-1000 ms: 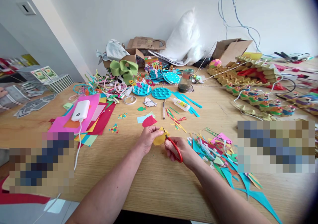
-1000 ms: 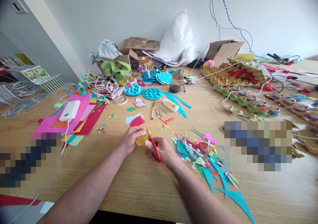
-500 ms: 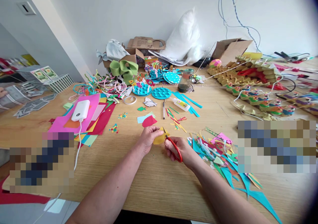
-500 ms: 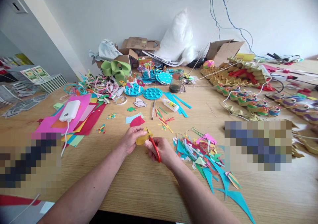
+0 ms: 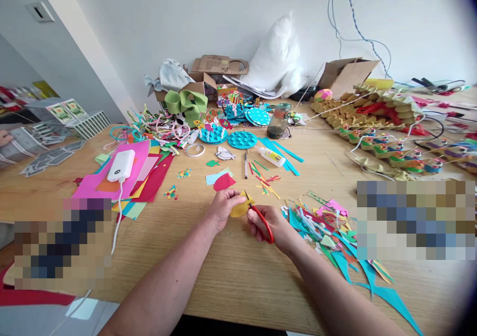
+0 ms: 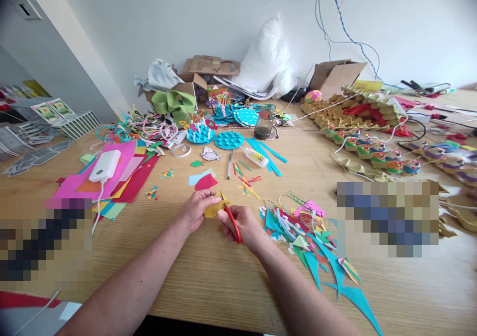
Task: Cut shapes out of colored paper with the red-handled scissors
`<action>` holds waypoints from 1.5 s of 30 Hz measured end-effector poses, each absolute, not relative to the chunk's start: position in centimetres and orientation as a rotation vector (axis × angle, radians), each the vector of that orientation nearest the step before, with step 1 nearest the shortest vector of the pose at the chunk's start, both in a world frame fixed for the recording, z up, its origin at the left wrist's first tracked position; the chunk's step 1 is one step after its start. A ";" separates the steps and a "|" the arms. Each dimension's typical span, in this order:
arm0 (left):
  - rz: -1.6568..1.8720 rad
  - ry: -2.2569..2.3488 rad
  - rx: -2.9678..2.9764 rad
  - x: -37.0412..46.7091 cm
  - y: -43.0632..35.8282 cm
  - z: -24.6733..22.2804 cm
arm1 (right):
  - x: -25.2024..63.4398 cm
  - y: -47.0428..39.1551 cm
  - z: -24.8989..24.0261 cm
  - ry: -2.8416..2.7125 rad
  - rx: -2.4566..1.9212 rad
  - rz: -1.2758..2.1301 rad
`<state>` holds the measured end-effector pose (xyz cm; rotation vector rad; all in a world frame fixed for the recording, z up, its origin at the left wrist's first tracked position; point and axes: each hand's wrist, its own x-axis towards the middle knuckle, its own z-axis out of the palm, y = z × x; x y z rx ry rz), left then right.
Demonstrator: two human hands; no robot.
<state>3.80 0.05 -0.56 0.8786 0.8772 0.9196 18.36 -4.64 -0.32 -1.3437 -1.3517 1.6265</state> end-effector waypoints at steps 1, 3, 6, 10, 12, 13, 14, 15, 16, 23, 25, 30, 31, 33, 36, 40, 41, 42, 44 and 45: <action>0.920 0.882 0.877 3.8 0.0 -0.5 | 18.4 -4.6 -0.3 -1.349 -1.351 1.626; 0.923 0.888 0.878 3.8 0.0 -0.5 | 18.3 -4.7 -0.3 -1.348 -1.367 1.622; 0.924 0.880 0.885 3.8 0.1 -0.5 | 18.3 -4.7 -0.2 -1.354 -1.365 1.609; 0.924 0.865 0.881 3.8 0.1 -0.7 | 18.3 -4.7 -0.3 -1.341 -1.334 1.619; 0.921 0.866 0.872 3.8 0.1 -0.7 | 18.4 -4.7 -0.3 -1.335 -1.328 1.622; 0.920 0.868 0.868 3.8 0.1 -0.7 | 18.4 -4.7 -0.3 -1.335 -1.328 1.622; 0.919 0.868 0.866 3.8 0.1 -0.6 | 18.4 -4.7 -0.4 -1.337 -1.330 1.619; 0.919 0.867 0.867 3.8 0.1 -0.6 | 18.4 -4.7 -0.4 -1.339 -1.333 1.615; 0.917 0.864 0.871 3.8 0.1 -0.5 | 18.4 -4.7 -0.4 -1.341 -1.335 1.609; 0.798 0.871 0.834 3.6 0.0 -0.2 | 18.5 -4.7 -0.3 -1.352 -1.344 1.581; 0.785 0.884 0.814 3.5 0.0 -0.2 | 18.5 -4.6 -0.4 -1.340 -1.352 1.585; 0.802 0.872 0.756 3.3 0.4 -0.4 | 18.5 -4.5 -0.5 -1.305 -1.370 1.589; 0.806 0.868 0.750 3.2 0.4 -0.4 | 18.5 -4.5 -0.5 -1.305 -1.371 1.587; 0.816 0.871 0.740 3.2 0.5 -0.4 | 18.5 -4.5 -0.4 -1.303 -1.378 1.590; 0.822 0.887 0.718 3.1 0.7 -0.5 | 18.5 -4.5 -0.3 -1.299 -1.387 1.590; 0.860 0.887 0.687 3.1 0.8 -0.5 | 18.4 -4.6 -0.1 -1.305 -1.401 1.575; 0.870 0.887 0.679 3.1 0.8 -0.5 | 18.4 -4.6 -0.1 -1.303 -1.406 1.572; 0.879 0.888 0.671 3.1 0.8 -0.4 | 18.4 -4.7 0.0 -1.301 -1.409 1.570; 0.893 0.880 0.667 3.2 0.7 -0.4 | 18.3 -4.7 0.1 -1.302 -1.412 1.563; 0.899 0.873 0.670 3.3 0.7 -0.4 | 18.3 -4.7 0.1 -1.305 -1.413 1.560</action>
